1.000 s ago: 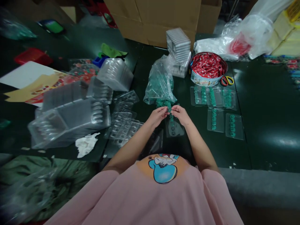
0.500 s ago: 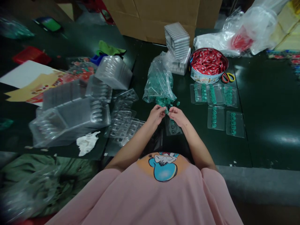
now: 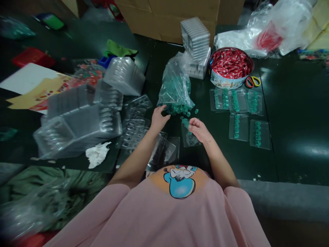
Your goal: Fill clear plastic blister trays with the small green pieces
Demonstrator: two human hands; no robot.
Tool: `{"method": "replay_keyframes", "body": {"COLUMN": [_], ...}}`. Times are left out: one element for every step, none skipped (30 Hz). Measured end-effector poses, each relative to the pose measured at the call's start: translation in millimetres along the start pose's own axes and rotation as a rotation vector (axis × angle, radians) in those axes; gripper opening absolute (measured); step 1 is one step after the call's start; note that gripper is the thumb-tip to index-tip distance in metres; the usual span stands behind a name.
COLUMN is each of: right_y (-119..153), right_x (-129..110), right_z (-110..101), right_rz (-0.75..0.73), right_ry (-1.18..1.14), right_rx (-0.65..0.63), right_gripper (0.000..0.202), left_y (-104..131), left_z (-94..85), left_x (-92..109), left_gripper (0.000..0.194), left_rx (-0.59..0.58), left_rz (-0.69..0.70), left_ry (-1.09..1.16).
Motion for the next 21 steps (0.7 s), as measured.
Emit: {"method": "replay_keyframes", "body": {"right_y": [-1, -1, -2, -2, -2, -2, -2, -2, -2, -2, -2, -2, -2, -2, -2, -2, -2, -2, -2, -2, -2], "right_x": [1, 2, 2, 3, 3, 4, 4, 5, 6, 7, 8, 9, 9, 10, 10, 10, 10, 10, 10, 10, 11], "right_z": [0, 1, 2, 3, 4, 5, 6, 6, 7, 7, 8, 9, 11, 12, 14, 15, 16, 17, 18, 18, 18], "right_rz": [-0.006, -0.008, -0.008, -0.006, -0.002, 0.002, 0.009, 0.016, 0.024, 0.033, 0.040, 0.042, 0.042, 0.040, 0.037, 0.032, 0.027, 0.022, 0.018, 0.014, 0.011], "right_ry": [0.005, 0.007, 0.007, 0.006, 0.005, 0.005, 0.003, -0.002, -0.012, -0.027, -0.045, -0.065, -0.084, -0.101, -0.115, -0.125, -0.132, -0.135, -0.135, -0.134, -0.135], "right_rx": [0.000, -0.004, -0.009, -0.010, -0.009, -0.005, 0.000, 0.005, 0.008, 0.008, 0.007, 0.007, 0.007, 0.009, 0.010, 0.009, 0.006, 0.003, 0.002, 0.001, 0.000], "right_gripper": [0.034, 0.034, 0.034, 0.034, 0.034, 0.034, 0.034, 0.034, 0.034, 0.034, 0.034, 0.034, 0.034, 0.034, 0.034, 0.034, 0.034, 0.034, 0.033, 0.033, 0.034], "left_y": [9, 19, 29, 39, 48, 55, 61, 64, 66, 67, 67, 67, 67, 67, 67, 67, 68, 68, 69, 69, 70], "left_z": [1.3, 4.2, 8.4, 13.1, 17.6, 21.4, 24.4, 26.7, 28.3, 29.6, 30.8, 31.9, 32.9, 33.8, 34.6, 35.2, 35.5, 35.7, 35.7, 35.9, 36.3], "left_x": [4, 9, 13, 17, 21, 25, 27, 28, 29, 30, 30, 30, 30, 31, 31, 32, 33, 34, 36, 37, 37], "left_gripper": [0.047, 0.046, 0.044, 0.042, 0.040, 0.039, 0.038, 0.037, 0.035, 0.032, 0.029, 0.027, 0.025, 0.023, 0.022, 0.022, 0.023, 0.024, 0.025, 0.026, 0.027], "left_rx": [-0.018, -0.083, -0.204, -0.349, -0.477, -0.562, -0.611, -0.624, -0.608, -0.580, -0.545, -0.512, -0.485, -0.467, -0.461, -0.462, -0.465, -0.468, -0.467, -0.464, -0.462], "left_rz": [0.039, 0.049, 0.029, -0.013, -0.056, -0.091, -0.121, -0.142, -0.158, -0.176, -0.200, -0.236, -0.284, -0.342, -0.406, -0.467, -0.522, -0.567, -0.604, -0.635, -0.663], "left_ry": [-0.008, 0.029, 0.097, 0.171, 0.227, 0.268, 0.299, 0.322, 0.346, 0.373, 0.403, 0.435, 0.470, 0.511, 0.555, 0.600, 0.643, 0.682, 0.717, 0.747, 0.772]}}
Point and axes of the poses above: each hand's wrist, its own y-axis away from the middle knuckle, its own z-axis out of the palm, x = y × z, the point moved 1 cm from there along -y, towards the middle knuckle, and after that the axes turned 13 degrees about -z, right-handed, at the moved point
